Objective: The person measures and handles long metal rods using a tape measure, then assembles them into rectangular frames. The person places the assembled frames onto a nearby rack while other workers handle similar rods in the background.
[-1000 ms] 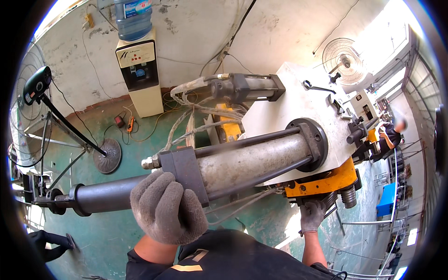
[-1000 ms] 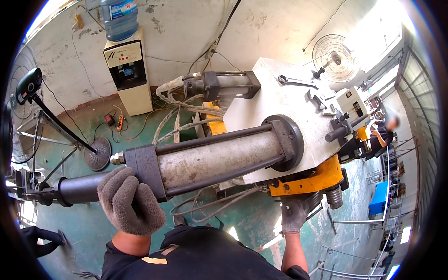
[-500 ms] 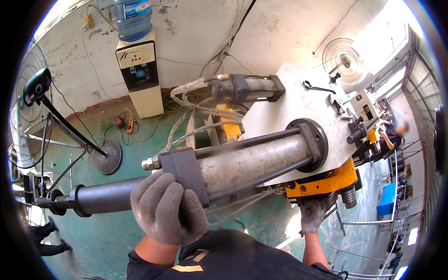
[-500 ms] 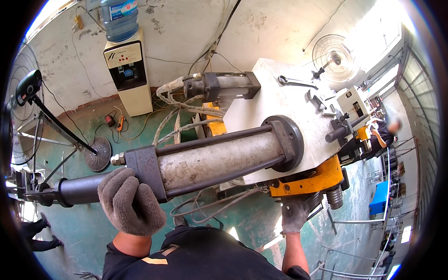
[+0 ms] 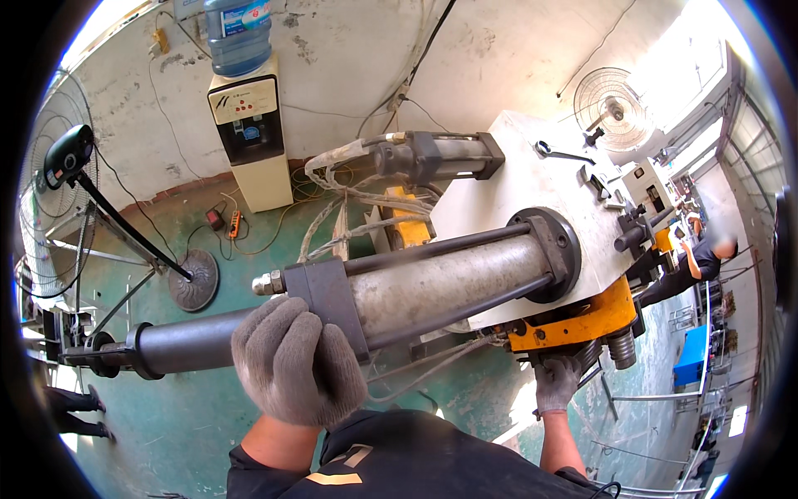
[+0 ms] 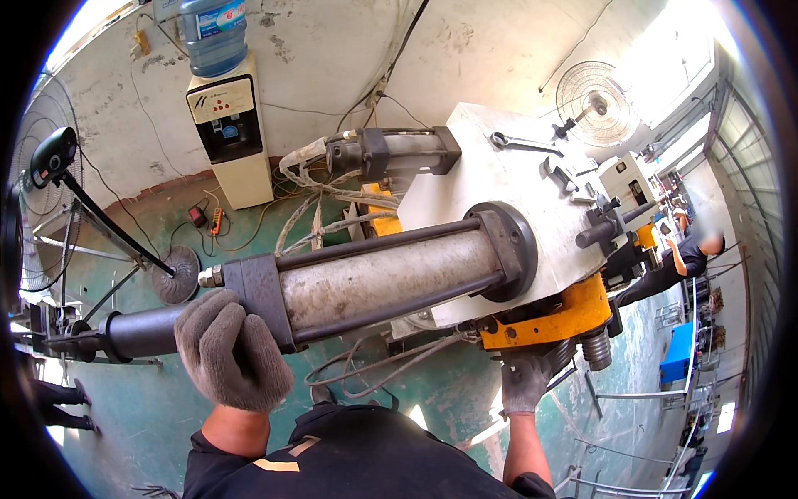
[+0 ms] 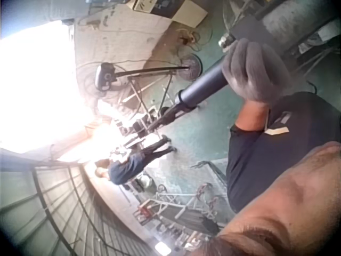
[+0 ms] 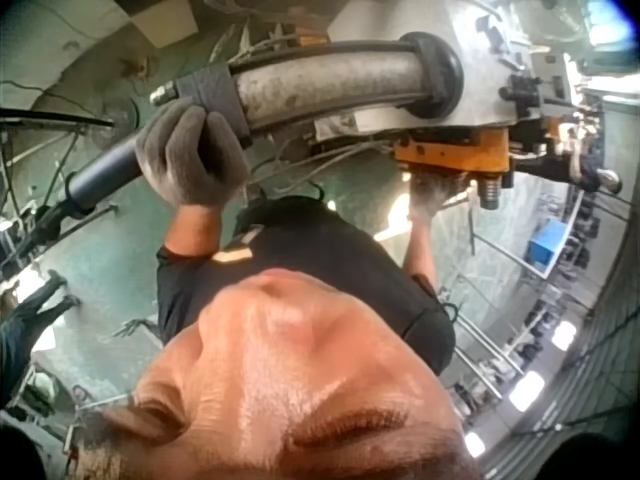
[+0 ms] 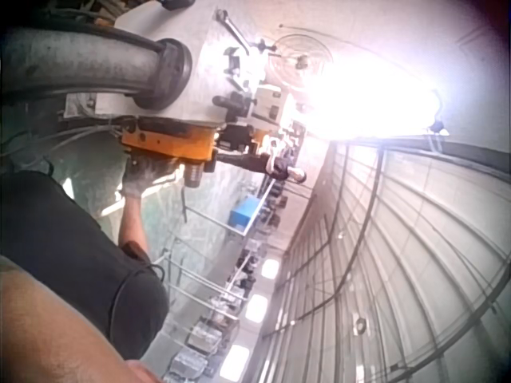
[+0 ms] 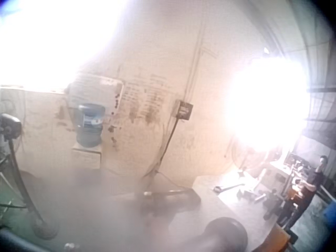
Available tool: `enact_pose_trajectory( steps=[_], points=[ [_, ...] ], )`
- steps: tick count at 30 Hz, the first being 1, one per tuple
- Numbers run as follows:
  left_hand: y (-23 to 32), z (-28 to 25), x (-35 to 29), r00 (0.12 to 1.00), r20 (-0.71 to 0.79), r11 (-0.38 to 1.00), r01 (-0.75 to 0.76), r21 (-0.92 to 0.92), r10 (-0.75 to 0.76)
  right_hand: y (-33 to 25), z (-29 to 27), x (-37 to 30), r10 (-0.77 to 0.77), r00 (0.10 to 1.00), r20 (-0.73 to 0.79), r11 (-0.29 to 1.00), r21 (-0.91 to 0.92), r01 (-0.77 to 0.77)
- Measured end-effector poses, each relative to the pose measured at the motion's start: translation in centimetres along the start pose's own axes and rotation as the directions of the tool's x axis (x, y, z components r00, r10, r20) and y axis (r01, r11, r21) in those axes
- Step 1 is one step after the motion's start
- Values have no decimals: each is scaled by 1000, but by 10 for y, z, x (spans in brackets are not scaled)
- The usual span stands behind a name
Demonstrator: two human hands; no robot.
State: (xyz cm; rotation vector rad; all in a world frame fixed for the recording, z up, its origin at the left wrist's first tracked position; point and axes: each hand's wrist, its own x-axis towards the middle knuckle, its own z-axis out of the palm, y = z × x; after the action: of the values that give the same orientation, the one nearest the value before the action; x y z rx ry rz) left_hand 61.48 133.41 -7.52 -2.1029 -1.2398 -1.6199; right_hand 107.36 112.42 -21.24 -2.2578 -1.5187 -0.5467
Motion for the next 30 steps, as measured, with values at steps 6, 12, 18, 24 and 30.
enact_pose_trajectory(
  steps=[6, 12, 18, 24, 30],
  points=[
    [2, 2, 1, 1000, -22, 1000, 14, 9, -14, -3, -4, 1, -19, 1000, -16, 1000, 5, 19],
    [6, 5, 4, 996, -86, 1000, 26, 7, -25, -1, -4, -2, -4, 1000, 8, 1000, 14, 4],
    [10, 8, 4, 990, -143, 1000, -11, 14, 12, 2, -8, -7, 8, 1000, 15, 1000, 25, -9],
    [27, -14, -3, 992, -47, 989, 111, -93, -116, 13, -13, -15, -10, 1000, -2, 999, 31, 11],
    [92, -79, -69, 996, -29, 996, 87, -38, -88, 23, -24, -25, 43, 999, 11, 998, 37, -43]
  ],
)
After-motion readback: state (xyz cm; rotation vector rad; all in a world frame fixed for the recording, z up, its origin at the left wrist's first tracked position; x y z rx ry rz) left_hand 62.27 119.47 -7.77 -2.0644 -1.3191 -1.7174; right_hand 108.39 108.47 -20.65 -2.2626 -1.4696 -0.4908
